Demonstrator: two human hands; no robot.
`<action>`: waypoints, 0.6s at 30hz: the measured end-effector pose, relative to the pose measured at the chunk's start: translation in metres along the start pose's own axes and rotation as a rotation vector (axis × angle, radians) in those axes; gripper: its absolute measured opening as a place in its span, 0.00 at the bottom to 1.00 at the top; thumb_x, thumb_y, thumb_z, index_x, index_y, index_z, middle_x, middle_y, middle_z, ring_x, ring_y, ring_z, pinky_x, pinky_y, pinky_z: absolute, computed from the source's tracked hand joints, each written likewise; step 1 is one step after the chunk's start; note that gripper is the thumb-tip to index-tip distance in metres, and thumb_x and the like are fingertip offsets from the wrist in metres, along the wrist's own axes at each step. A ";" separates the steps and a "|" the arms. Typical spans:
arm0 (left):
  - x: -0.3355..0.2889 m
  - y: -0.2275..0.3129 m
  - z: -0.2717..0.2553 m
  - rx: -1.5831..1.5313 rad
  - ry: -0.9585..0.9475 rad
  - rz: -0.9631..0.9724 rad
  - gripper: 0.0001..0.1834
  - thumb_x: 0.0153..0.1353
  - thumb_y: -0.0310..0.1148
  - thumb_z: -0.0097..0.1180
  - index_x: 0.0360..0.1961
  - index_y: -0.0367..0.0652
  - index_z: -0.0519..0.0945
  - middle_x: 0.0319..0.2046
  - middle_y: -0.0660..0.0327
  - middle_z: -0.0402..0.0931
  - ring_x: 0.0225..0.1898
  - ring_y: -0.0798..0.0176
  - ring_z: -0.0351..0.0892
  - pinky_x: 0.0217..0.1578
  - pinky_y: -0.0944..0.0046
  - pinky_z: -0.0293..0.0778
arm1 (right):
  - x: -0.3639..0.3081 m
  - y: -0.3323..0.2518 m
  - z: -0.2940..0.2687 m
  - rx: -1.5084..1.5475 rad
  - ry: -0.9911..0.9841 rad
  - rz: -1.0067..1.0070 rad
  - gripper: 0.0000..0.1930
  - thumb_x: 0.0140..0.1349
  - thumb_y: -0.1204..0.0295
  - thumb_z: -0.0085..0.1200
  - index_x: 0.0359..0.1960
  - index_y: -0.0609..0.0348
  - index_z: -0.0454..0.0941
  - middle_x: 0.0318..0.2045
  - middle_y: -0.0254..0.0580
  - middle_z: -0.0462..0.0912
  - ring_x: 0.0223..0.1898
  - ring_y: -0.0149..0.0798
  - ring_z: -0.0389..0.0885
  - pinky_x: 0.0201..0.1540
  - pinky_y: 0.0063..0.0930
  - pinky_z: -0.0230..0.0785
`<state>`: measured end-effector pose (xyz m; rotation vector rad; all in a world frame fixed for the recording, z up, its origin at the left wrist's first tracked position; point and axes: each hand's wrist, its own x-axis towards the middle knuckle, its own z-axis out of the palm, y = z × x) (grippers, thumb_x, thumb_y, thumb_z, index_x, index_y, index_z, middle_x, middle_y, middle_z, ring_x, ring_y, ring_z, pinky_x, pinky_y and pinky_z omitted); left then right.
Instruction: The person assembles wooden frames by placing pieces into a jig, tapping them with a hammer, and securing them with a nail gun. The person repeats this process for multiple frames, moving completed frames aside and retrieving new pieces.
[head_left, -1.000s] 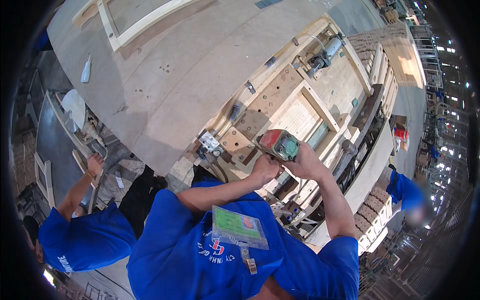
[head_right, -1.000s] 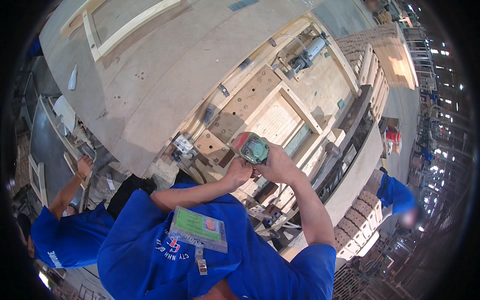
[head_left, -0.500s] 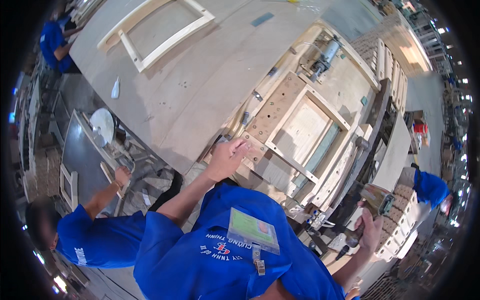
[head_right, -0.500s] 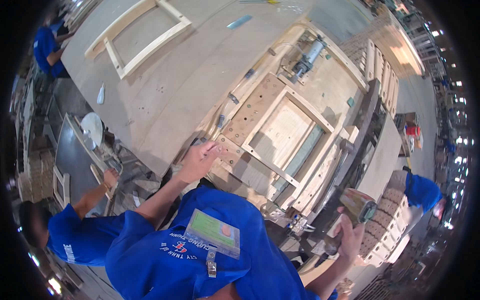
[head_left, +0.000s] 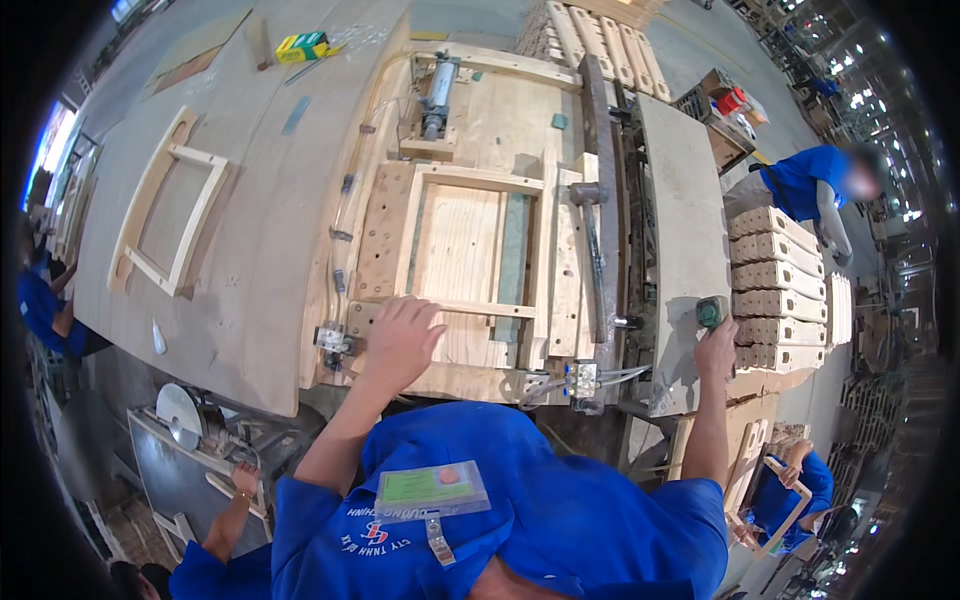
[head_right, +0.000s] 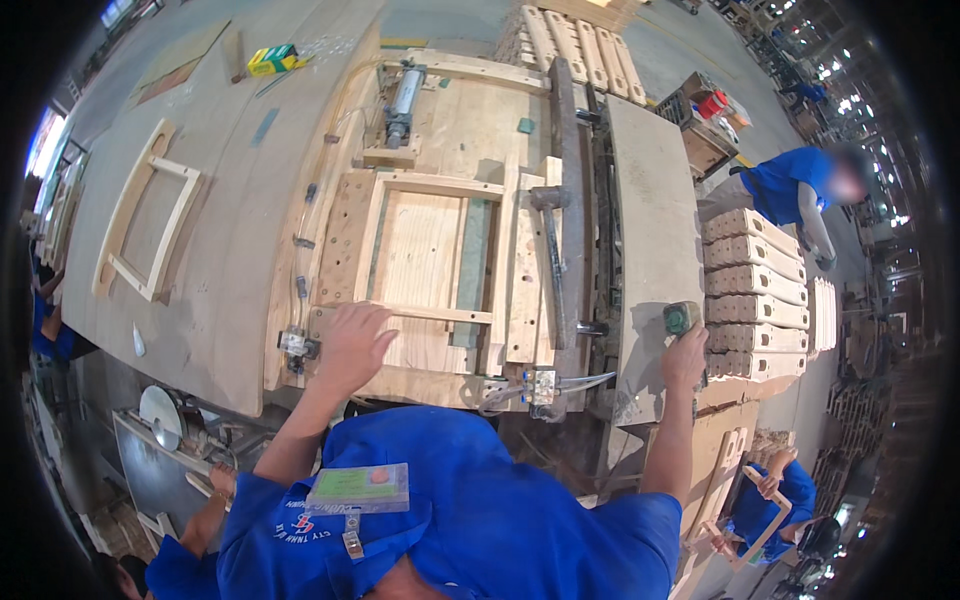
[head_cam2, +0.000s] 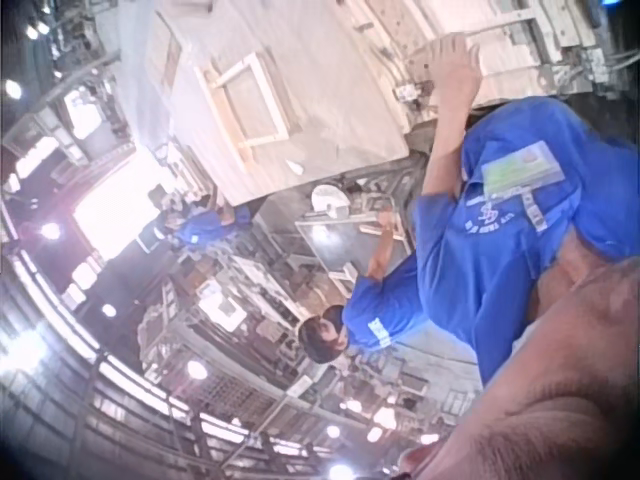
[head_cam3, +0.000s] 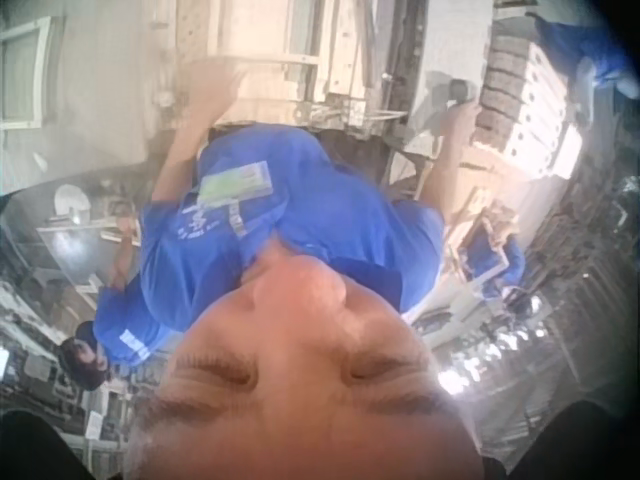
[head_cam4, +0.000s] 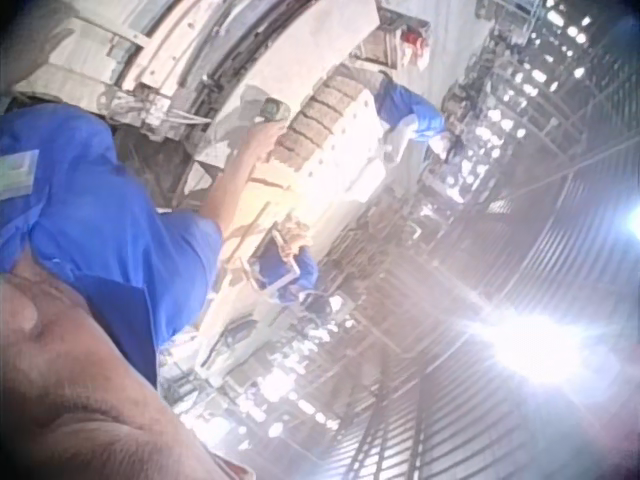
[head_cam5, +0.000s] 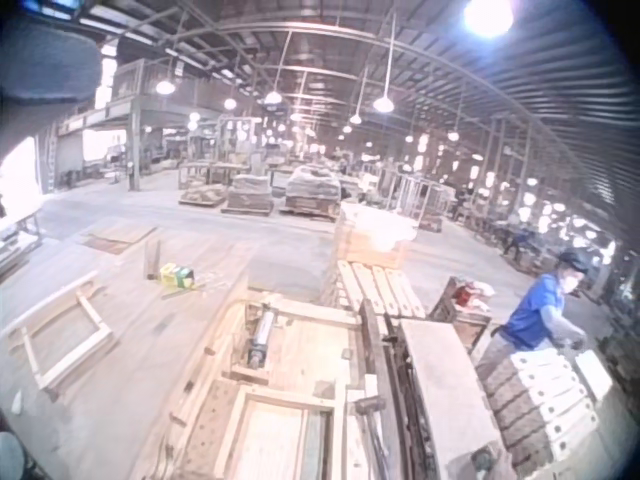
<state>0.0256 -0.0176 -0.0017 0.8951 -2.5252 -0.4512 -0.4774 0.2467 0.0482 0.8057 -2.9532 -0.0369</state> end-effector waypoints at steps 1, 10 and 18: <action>0.011 0.002 0.018 -0.012 -0.008 0.058 0.19 0.65 0.38 0.68 0.53 0.41 0.83 0.50 0.54 0.82 0.56 0.47 0.78 0.60 0.47 0.72 | -0.005 0.012 0.009 0.018 0.064 -0.039 0.34 0.69 0.70 0.60 0.73 0.68 0.61 0.68 0.62 0.71 0.65 0.68 0.75 0.64 0.57 0.74; 0.051 0.003 0.107 0.018 -0.417 0.049 0.20 0.64 0.43 0.70 0.49 0.41 0.82 0.46 0.53 0.80 0.53 0.47 0.80 0.56 0.47 0.77 | -0.131 -0.045 0.033 0.883 0.068 -0.377 0.15 0.74 0.73 0.59 0.56 0.70 0.82 0.48 0.58 0.86 0.52 0.50 0.85 0.55 0.42 0.77; 0.068 0.003 0.109 0.013 -0.497 0.136 0.18 0.66 0.44 0.68 0.48 0.43 0.82 0.44 0.52 0.80 0.50 0.46 0.82 0.51 0.46 0.80 | -0.214 -0.086 0.044 1.374 -0.313 -0.080 0.14 0.78 0.68 0.57 0.46 0.68 0.89 0.33 0.40 0.88 0.34 0.28 0.84 0.40 0.25 0.77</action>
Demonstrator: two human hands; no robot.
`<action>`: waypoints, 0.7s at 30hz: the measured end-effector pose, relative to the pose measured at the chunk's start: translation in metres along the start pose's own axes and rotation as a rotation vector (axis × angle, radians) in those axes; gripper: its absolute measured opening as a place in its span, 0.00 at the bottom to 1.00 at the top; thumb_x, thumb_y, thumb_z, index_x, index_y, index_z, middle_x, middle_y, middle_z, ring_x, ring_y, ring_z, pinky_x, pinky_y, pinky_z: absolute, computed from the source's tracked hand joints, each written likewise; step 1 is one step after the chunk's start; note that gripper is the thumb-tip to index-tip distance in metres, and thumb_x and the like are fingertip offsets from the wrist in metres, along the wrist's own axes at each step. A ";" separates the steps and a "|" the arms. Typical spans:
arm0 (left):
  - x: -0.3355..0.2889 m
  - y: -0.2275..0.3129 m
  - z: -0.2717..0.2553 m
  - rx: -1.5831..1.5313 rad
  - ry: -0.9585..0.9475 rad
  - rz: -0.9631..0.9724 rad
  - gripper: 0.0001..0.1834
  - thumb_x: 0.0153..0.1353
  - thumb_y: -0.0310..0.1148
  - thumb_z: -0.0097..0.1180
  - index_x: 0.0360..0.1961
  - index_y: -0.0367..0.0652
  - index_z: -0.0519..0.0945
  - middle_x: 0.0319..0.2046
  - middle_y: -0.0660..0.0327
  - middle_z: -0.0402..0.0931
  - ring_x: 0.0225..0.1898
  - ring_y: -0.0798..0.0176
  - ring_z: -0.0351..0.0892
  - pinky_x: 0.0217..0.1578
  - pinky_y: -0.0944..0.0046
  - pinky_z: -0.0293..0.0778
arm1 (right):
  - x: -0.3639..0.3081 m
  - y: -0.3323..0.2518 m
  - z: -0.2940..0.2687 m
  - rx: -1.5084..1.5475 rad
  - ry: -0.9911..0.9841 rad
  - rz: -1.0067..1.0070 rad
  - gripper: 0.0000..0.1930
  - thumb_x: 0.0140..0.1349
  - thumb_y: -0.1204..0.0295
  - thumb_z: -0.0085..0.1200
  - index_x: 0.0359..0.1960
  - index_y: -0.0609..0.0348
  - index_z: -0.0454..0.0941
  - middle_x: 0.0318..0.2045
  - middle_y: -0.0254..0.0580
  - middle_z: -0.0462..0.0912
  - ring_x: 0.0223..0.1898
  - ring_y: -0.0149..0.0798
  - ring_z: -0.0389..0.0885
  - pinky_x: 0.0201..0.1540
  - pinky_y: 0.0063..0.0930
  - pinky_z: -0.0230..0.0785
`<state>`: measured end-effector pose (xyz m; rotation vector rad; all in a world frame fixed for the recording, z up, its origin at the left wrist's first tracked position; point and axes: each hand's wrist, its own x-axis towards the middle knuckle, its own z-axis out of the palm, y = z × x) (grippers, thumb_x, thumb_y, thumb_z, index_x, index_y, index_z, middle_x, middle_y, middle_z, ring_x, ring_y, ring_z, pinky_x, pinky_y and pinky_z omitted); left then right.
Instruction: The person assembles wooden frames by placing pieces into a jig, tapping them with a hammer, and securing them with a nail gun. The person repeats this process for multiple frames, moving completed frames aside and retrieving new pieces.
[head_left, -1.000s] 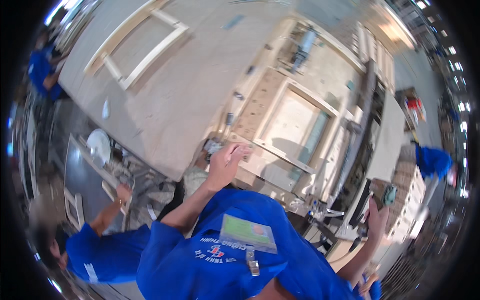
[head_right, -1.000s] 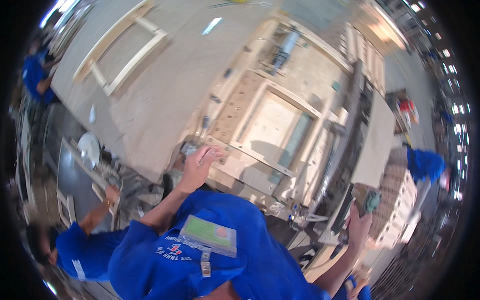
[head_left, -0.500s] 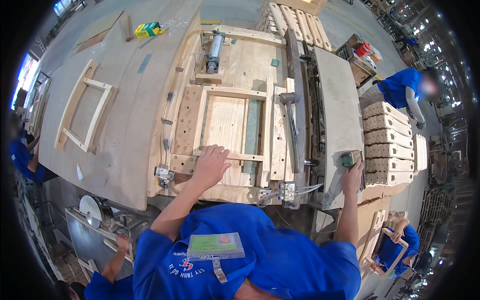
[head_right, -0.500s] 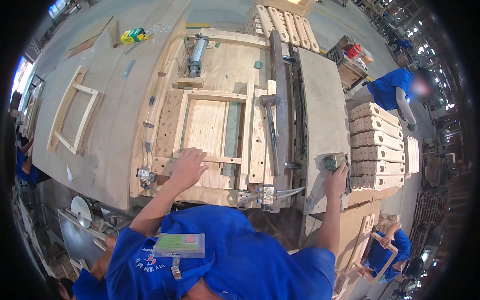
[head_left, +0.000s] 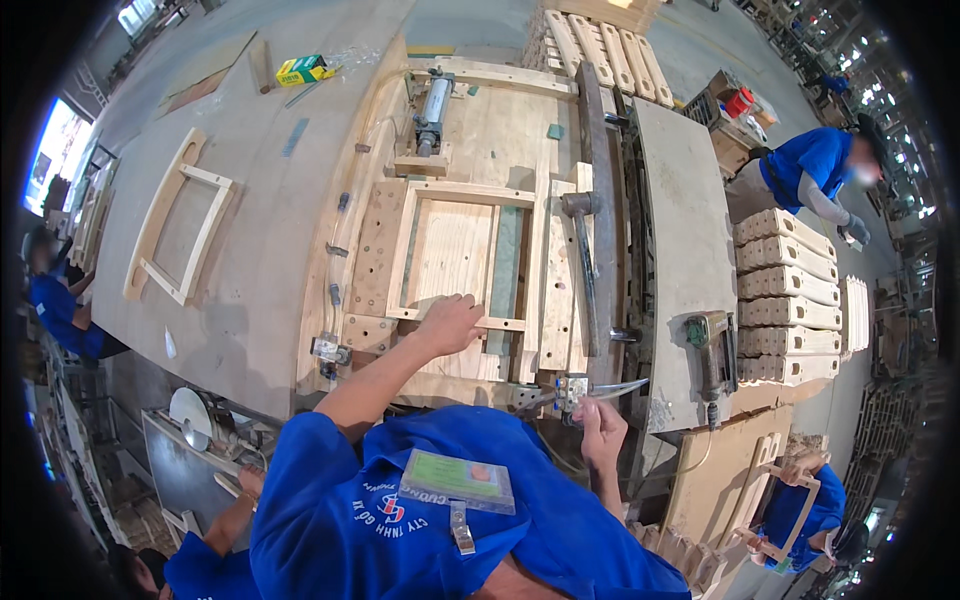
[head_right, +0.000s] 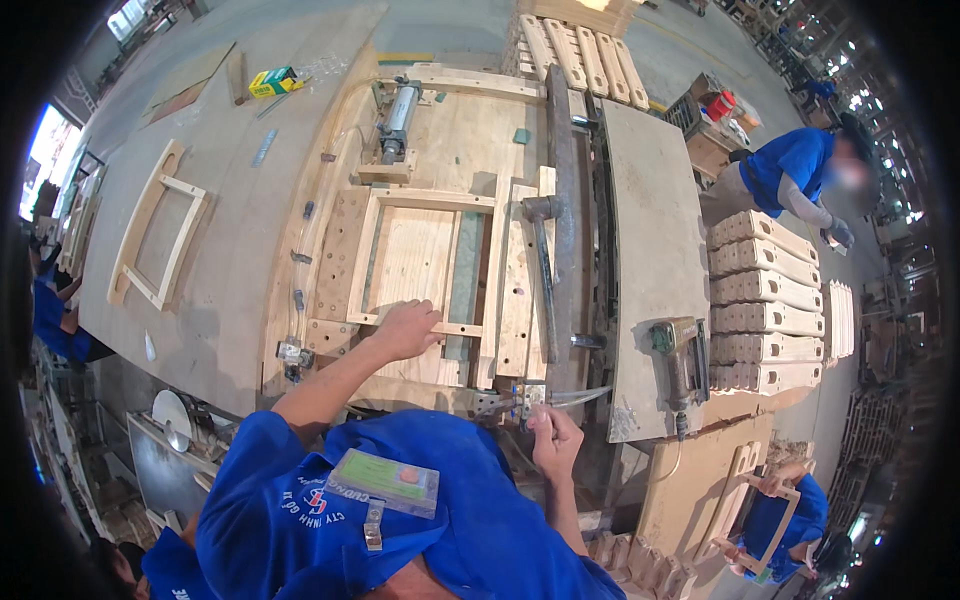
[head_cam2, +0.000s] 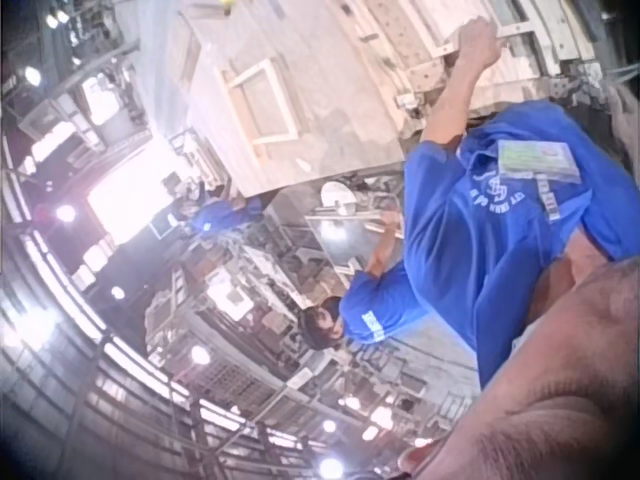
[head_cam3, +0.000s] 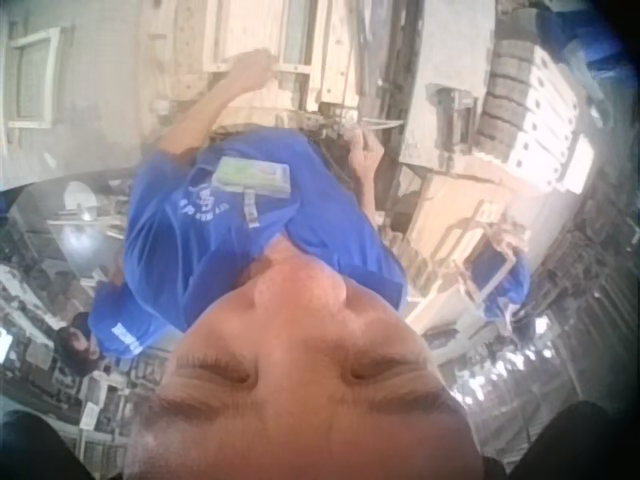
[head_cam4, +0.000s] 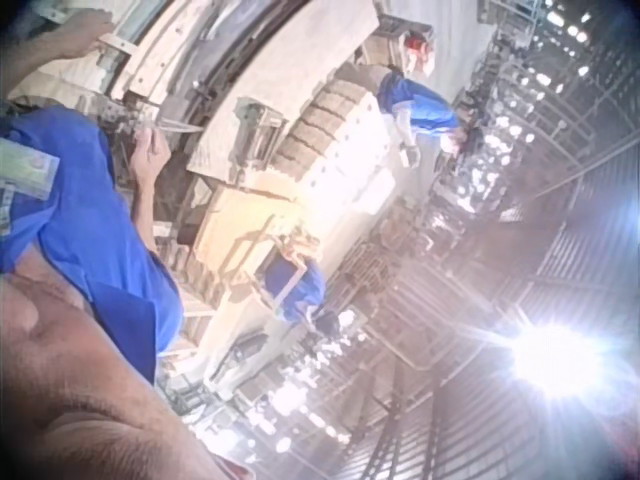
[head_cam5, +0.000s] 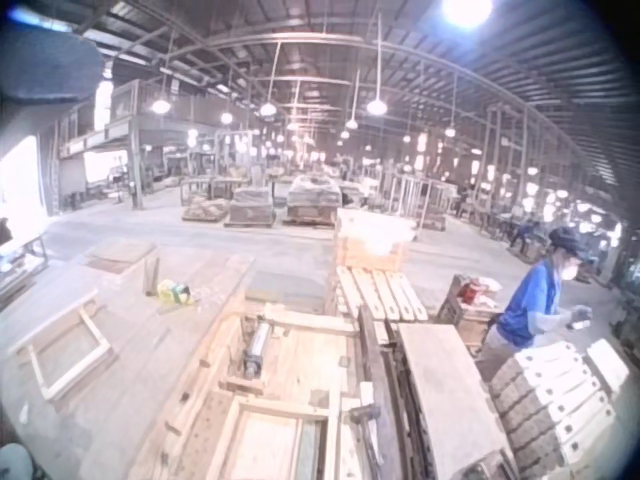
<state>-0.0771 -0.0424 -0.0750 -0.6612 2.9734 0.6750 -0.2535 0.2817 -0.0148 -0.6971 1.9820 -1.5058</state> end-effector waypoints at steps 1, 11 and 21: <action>0.000 -0.001 -0.001 0.003 -0.010 0.001 0.18 0.66 0.44 0.68 0.48 0.43 0.82 0.44 0.52 0.80 0.50 0.46 0.82 0.51 0.46 0.79 | -0.003 -0.004 0.000 -0.098 0.028 -0.003 0.14 0.76 0.66 0.59 0.42 0.66 0.89 0.30 0.41 0.89 0.33 0.31 0.84 0.43 0.29 0.76; -0.002 -0.003 -0.001 -0.015 0.000 0.052 0.16 0.67 0.44 0.67 0.46 0.44 0.81 0.45 0.53 0.80 0.52 0.47 0.82 0.51 0.45 0.79 | -0.002 -0.029 0.000 -0.504 -0.020 -0.227 0.12 0.72 0.64 0.64 0.40 0.62 0.89 0.28 0.43 0.89 0.30 0.38 0.86 0.44 0.34 0.73; 0.015 0.016 -0.067 -0.203 0.131 0.079 0.21 0.68 0.50 0.64 0.45 0.42 0.79 0.40 0.51 0.81 0.47 0.43 0.83 0.47 0.43 0.79 | 0.065 -0.073 0.012 -0.165 0.124 -0.208 0.09 0.76 0.73 0.58 0.45 0.69 0.86 0.31 0.40 0.87 0.31 0.28 0.83 0.35 0.25 0.76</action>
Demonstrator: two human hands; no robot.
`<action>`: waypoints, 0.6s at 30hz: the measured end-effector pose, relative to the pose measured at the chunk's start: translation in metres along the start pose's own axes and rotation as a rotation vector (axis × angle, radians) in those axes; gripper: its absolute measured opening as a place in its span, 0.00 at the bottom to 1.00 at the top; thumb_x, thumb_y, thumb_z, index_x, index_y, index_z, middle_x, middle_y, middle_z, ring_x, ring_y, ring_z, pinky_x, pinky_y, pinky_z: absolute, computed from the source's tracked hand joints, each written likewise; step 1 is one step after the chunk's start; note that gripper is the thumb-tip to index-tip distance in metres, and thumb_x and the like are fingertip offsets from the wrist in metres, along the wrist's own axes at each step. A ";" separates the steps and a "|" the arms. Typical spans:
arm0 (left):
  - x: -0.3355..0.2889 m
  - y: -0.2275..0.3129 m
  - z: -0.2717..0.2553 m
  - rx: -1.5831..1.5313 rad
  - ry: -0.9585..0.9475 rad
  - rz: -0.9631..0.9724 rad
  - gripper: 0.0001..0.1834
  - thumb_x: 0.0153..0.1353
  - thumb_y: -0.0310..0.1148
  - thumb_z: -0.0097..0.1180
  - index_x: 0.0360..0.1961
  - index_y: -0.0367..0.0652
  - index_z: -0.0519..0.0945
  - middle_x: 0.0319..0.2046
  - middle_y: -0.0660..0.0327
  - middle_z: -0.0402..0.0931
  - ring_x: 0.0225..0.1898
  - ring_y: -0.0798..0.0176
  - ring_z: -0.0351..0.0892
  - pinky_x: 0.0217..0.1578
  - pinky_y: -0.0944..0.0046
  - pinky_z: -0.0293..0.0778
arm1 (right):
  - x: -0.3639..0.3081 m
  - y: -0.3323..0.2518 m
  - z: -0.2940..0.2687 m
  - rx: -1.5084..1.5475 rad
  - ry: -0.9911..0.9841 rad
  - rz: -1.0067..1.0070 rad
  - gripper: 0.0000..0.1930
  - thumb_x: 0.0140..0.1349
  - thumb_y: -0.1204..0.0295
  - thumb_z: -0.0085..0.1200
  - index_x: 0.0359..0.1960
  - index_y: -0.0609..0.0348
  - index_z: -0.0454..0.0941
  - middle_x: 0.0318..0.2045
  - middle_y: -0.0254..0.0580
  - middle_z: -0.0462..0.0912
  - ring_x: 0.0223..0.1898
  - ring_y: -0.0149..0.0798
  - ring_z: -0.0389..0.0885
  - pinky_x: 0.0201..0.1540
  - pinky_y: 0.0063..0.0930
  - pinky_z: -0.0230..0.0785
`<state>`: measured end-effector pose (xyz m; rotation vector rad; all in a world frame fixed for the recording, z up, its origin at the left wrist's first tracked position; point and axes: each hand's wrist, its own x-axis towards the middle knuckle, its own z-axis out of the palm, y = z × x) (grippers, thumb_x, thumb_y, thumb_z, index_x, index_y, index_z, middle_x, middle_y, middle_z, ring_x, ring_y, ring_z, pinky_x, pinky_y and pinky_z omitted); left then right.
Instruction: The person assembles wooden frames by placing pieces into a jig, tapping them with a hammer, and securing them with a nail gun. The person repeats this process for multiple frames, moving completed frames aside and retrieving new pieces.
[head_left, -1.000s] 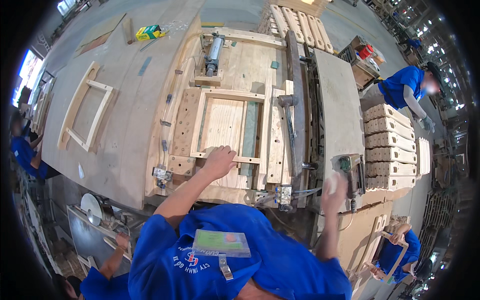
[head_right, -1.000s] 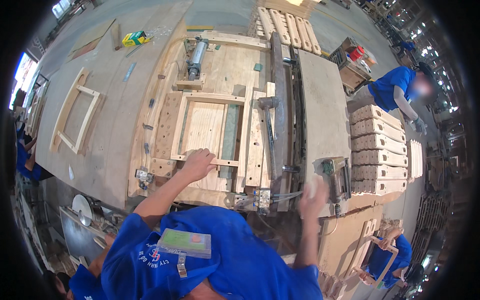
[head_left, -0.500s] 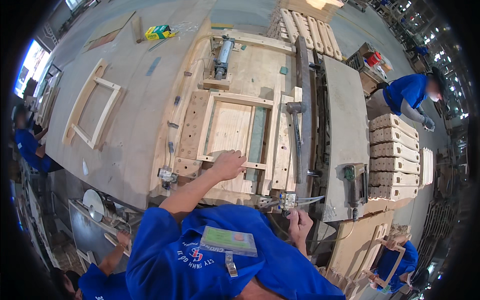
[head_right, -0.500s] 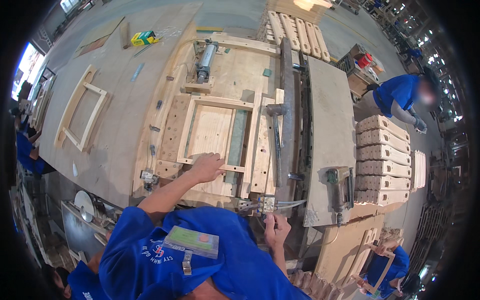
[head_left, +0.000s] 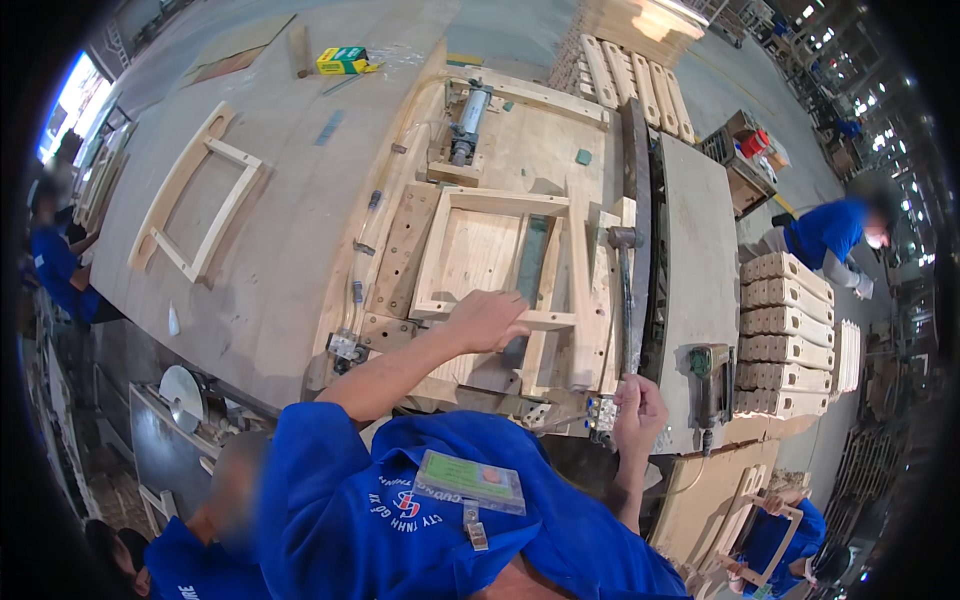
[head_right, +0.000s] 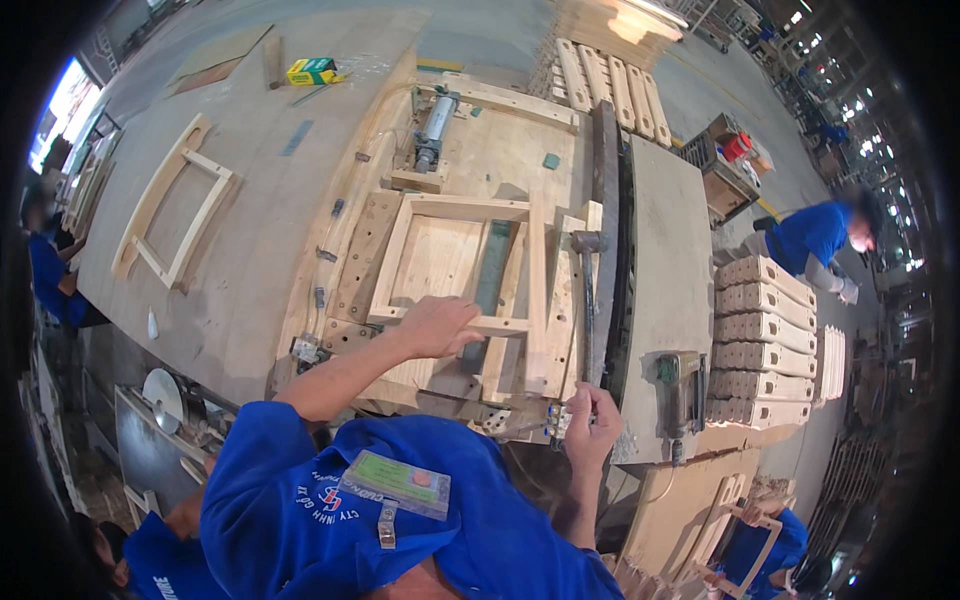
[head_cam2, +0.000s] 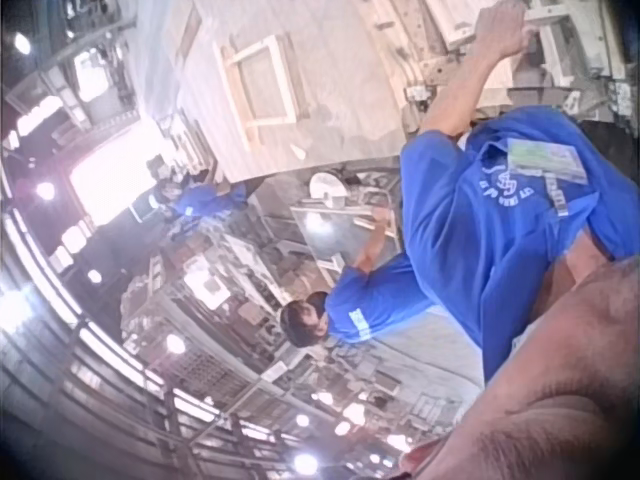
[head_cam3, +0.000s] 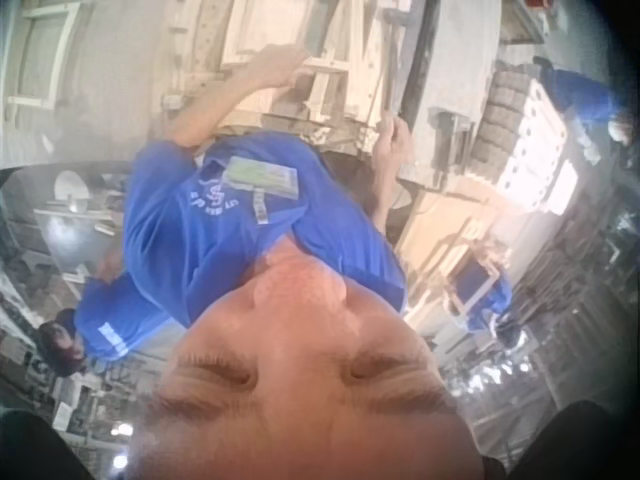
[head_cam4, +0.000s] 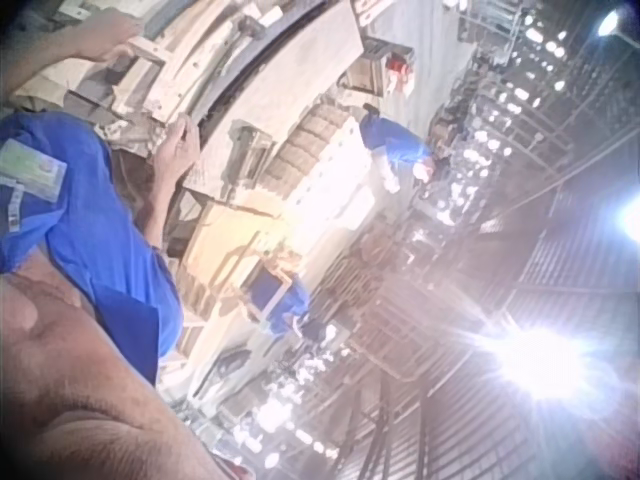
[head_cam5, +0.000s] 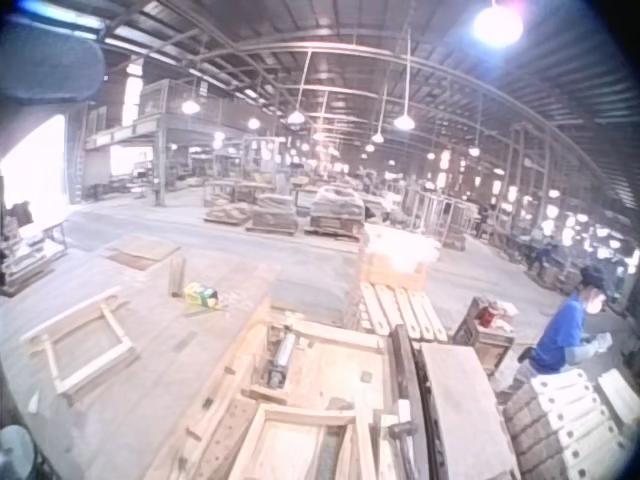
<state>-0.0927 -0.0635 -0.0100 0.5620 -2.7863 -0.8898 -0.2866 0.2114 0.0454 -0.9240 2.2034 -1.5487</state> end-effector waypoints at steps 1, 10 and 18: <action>0.001 0.003 -0.013 -0.023 0.043 0.005 0.22 0.68 0.51 0.64 0.45 0.41 0.79 0.41 0.50 0.81 0.47 0.42 0.83 0.46 0.43 0.79 | 0.009 -0.004 0.006 0.045 -0.004 -0.009 0.09 0.76 0.73 0.58 0.45 0.69 0.86 0.31 0.41 0.87 0.31 0.28 0.83 0.35 0.25 0.77; -0.047 0.043 -0.205 -0.437 0.717 -0.098 0.26 0.67 0.53 0.71 0.45 0.37 0.85 0.33 0.60 0.85 0.34 0.68 0.80 0.36 0.60 0.75 | 0.037 -0.007 0.017 0.053 -0.135 -0.052 0.11 0.79 0.70 0.55 0.47 0.67 0.85 0.28 0.36 0.83 0.29 0.27 0.80 0.33 0.23 0.73; -0.216 -0.020 -0.286 -0.890 1.508 -0.493 0.22 0.67 0.49 0.73 0.47 0.42 0.83 0.23 0.72 0.73 0.19 0.75 0.71 0.17 0.69 0.69 | 0.037 -0.018 0.051 -0.033 -0.329 -0.054 0.14 0.78 0.65 0.58 0.45 0.66 0.86 0.28 0.38 0.84 0.27 0.28 0.81 0.33 0.23 0.75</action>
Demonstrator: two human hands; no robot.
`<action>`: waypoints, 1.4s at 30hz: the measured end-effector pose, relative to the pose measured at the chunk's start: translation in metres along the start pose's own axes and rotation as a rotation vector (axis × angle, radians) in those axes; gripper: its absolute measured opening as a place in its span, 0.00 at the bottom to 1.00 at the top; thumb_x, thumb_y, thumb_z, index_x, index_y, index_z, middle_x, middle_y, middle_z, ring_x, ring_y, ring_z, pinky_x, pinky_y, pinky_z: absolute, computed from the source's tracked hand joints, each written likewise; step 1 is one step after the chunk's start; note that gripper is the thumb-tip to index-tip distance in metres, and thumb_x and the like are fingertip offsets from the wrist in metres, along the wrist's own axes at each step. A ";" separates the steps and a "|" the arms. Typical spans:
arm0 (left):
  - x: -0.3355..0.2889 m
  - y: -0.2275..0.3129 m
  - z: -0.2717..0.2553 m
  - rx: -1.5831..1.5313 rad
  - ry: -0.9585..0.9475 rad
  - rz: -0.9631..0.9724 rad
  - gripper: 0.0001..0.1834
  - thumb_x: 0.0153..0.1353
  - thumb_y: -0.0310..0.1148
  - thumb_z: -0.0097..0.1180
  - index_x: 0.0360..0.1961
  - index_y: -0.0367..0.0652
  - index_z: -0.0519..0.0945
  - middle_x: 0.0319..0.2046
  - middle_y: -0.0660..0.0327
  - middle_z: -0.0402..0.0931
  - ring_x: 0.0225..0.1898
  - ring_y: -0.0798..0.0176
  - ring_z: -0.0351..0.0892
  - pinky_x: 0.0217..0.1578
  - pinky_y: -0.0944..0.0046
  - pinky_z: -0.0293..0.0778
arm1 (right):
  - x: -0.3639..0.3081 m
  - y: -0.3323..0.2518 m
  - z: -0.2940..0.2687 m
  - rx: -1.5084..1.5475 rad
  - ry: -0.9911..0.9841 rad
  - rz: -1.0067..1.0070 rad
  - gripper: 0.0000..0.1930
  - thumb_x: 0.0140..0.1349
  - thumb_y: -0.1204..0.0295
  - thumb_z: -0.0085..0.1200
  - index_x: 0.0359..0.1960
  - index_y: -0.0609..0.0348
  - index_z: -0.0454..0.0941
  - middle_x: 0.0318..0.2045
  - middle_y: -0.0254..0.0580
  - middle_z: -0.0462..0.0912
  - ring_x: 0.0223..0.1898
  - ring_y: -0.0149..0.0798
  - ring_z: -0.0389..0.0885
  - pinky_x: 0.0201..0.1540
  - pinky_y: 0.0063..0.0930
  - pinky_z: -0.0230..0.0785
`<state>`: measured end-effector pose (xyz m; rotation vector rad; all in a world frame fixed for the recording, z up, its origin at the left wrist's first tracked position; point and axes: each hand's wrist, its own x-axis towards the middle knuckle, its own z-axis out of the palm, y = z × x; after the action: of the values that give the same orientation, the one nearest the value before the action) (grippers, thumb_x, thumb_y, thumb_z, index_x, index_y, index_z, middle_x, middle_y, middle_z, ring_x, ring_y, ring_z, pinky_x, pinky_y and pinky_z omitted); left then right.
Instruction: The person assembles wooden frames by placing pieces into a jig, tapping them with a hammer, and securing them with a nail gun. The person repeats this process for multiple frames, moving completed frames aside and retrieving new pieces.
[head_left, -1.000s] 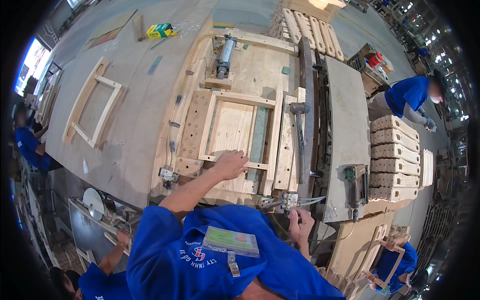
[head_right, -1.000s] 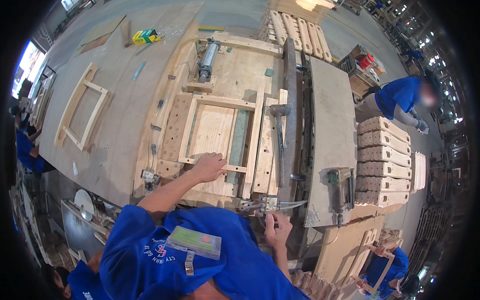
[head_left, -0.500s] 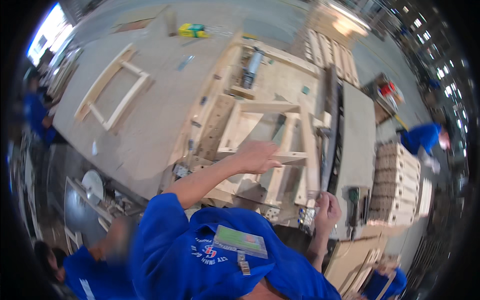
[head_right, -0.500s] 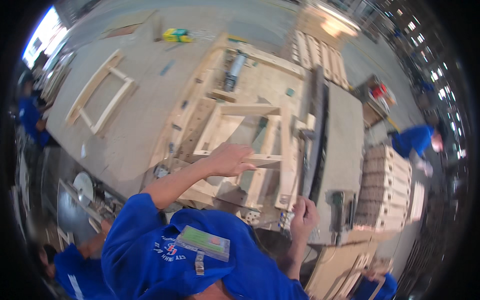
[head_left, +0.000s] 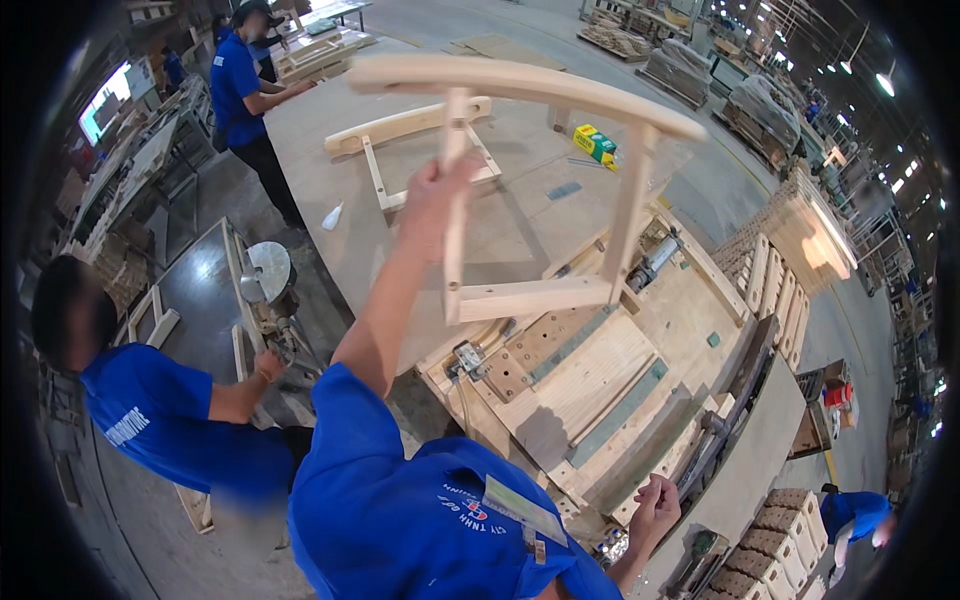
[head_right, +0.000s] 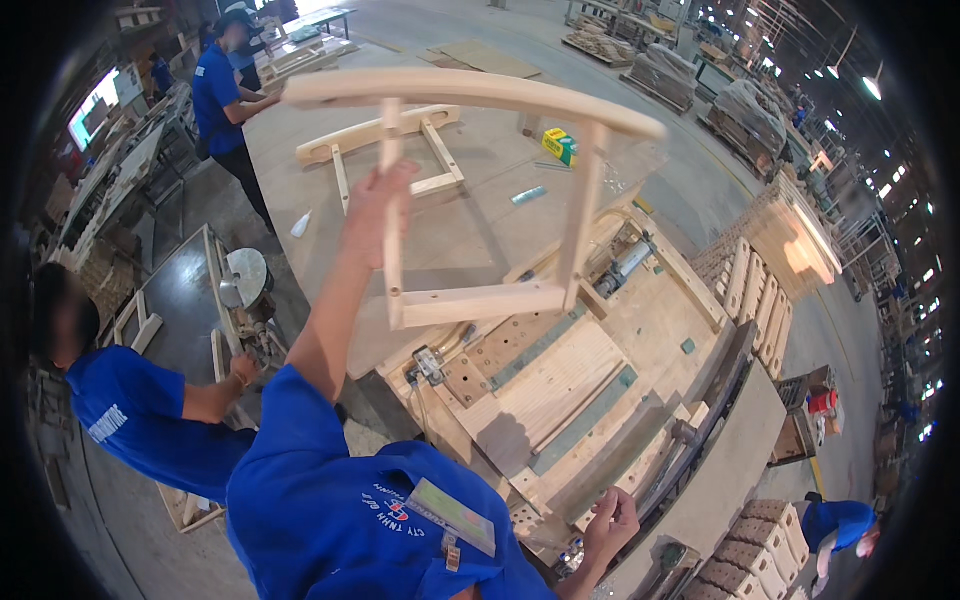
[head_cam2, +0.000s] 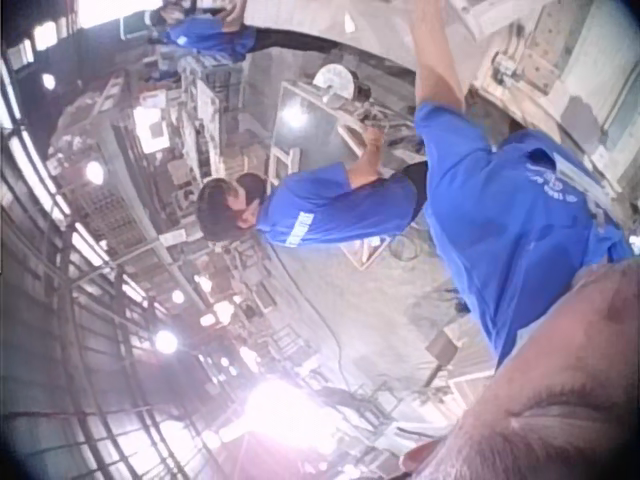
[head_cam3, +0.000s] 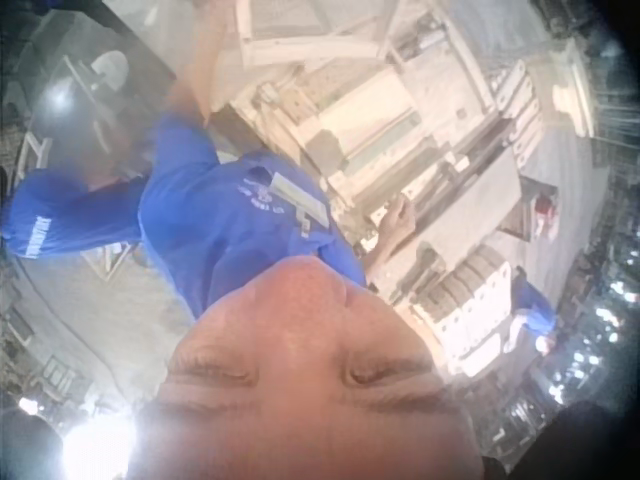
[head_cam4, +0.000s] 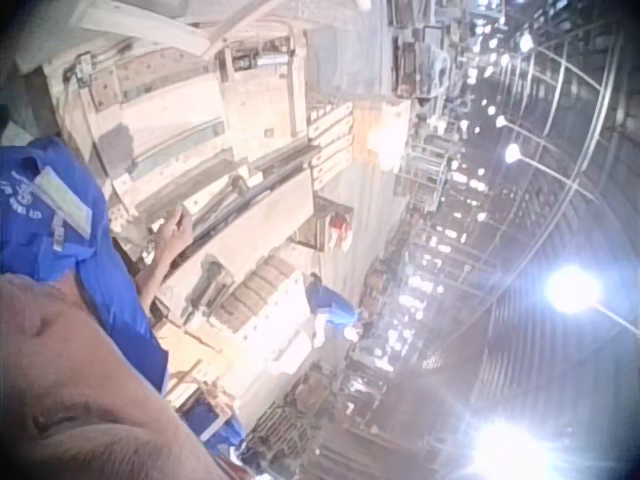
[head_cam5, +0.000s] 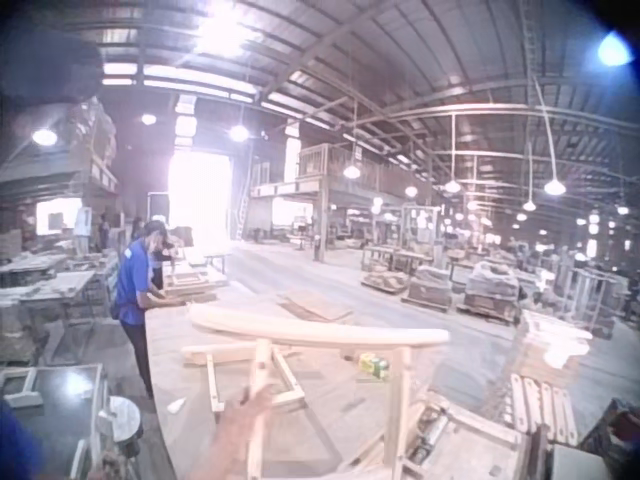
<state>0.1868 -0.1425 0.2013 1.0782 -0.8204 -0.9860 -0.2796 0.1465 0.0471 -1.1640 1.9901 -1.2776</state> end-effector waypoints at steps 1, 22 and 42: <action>0.009 -0.005 -0.027 -0.139 -0.007 0.001 0.23 0.66 0.51 0.72 0.46 0.43 0.81 0.21 0.72 0.70 0.17 0.75 0.69 0.15 0.69 0.67 | 0.000 0.000 0.005 0.003 -0.022 -0.013 0.14 0.78 0.65 0.58 0.45 0.66 0.86 0.28 0.38 0.84 0.27 0.28 0.81 0.32 0.23 0.75; 0.186 -0.103 -0.198 -0.413 0.207 -0.358 0.30 0.69 0.69 0.59 0.38 0.51 0.73 0.15 0.72 0.62 0.13 0.71 0.67 0.14 0.67 0.66 | -0.040 -0.022 0.057 -0.042 -0.090 0.103 0.10 0.76 0.72 0.59 0.46 0.69 0.86 0.27 0.38 0.85 0.29 0.27 0.84 0.33 0.24 0.75; 0.049 -0.097 0.035 0.940 -0.070 0.763 0.23 0.81 0.43 0.49 0.62 0.35 0.82 0.52 0.50 0.87 0.53 0.53 0.88 0.52 0.55 0.84 | -0.221 -0.034 -0.006 -0.096 0.141 0.138 0.14 0.72 0.62 0.59 0.51 0.56 0.87 0.42 0.50 0.89 0.45 0.55 0.87 0.48 0.50 0.78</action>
<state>0.1496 -0.2151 0.1217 1.3244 -1.6702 0.0630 -0.1586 0.3330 0.0725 -0.9843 2.2143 -1.2358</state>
